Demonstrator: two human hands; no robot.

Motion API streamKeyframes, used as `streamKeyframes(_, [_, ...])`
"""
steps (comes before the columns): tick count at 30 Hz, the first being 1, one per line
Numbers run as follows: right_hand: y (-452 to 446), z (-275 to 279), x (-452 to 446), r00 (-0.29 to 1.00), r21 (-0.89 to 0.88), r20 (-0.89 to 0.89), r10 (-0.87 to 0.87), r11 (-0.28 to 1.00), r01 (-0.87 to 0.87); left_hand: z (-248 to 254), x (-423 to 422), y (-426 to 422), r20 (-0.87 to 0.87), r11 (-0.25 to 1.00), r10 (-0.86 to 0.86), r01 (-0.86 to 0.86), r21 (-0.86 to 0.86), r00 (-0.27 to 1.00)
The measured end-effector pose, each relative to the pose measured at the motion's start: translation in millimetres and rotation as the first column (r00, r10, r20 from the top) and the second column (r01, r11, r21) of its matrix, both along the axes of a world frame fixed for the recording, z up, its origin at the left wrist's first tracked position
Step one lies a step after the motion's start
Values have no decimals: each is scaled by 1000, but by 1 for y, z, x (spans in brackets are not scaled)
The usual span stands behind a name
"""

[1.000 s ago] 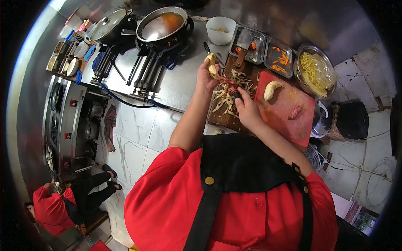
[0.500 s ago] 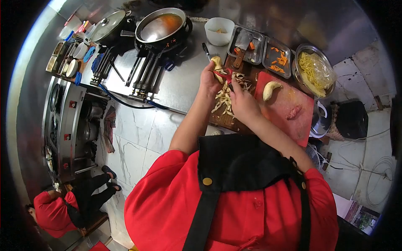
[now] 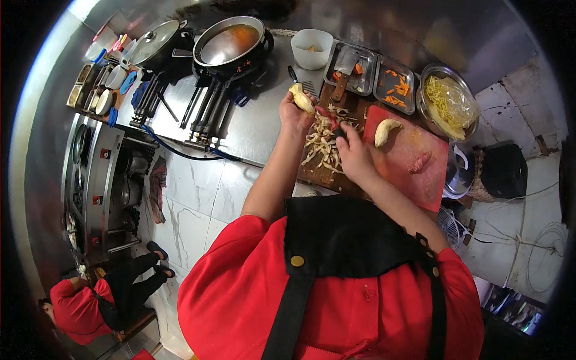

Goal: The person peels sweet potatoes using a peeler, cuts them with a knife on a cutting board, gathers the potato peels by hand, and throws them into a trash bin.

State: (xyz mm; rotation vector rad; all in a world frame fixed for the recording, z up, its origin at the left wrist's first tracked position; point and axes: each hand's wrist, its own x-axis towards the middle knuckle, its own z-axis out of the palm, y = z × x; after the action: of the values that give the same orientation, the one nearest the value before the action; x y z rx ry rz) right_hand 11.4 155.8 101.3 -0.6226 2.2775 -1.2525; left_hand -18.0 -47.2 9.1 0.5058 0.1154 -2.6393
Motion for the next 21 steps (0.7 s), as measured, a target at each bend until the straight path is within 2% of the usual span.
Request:
streamKeyframes(1, [-1,5,-4,971,8,-239,-10,1000,12,-1,-1,1,-19,998,-21,20,-58,1000])
streamKeyframes(3, [-5,5,-10,954,-17,-299,-13,1000,9,0,-2,-1,-78,995,-97,95,-36,992])
streamKeyframes(5, [-10,-5,-9,924,75,-357,134,991,-114,4,-3,1,-144,986,-167,165,-21,976])
streamKeyframes(6, [-8,-10,-1,913,60,-394,102,995,-85,25,2,10,27,983,-137,139,-122,990])
streamKeyframes(7, [-6,-13,3,912,58,-397,103,995,-87,36,4,15,191,966,-83,126,-224,978])
streamKeyframes(8, [-4,-15,6,947,117,-298,123,989,-91,34,-1,12,206,988,11,21,-152,979])
streamKeyframes(9, [-2,-16,9,972,177,-193,134,979,-100,26,-3,11,203,988,12,20,-152,979])
streamKeyframes(12, [-1,-19,7,984,117,-131,125,987,-110,4,-4,5,134,984,39,-15,-178,990])
streamKeyframes(13, [0,-22,6,989,76,-100,112,992,-105,1,-2,4,81,992,20,-10,-125,997])
streamKeyframes(14, [0,-23,4,988,74,-105,110,992,-103,-1,-3,2,21,997,5,-3,-73,1000])
streamKeyframes(17, [-1,-11,6,996,100,-90,24,995,-15,-5,2,0,-45,997,-11,7,-75,999])
streamKeyframes(18, [-4,-15,2,986,6,-169,-5,1000,6,1,1,2,44,999,13,-11,-33,999])
streamKeyframes(19, [-6,-17,0,968,-92,-246,-42,996,20,7,1,5,45,999,10,-8,-34,999])
streamKeyframes(20, [-5,-18,1,969,-94,-244,-46,995,24,14,1,8,102,997,13,-5,-74,995])
streamKeyframes(21, [-3,-18,4,984,8,-175,19,1000,-18,15,2,9,158,993,18,0,-114,987])
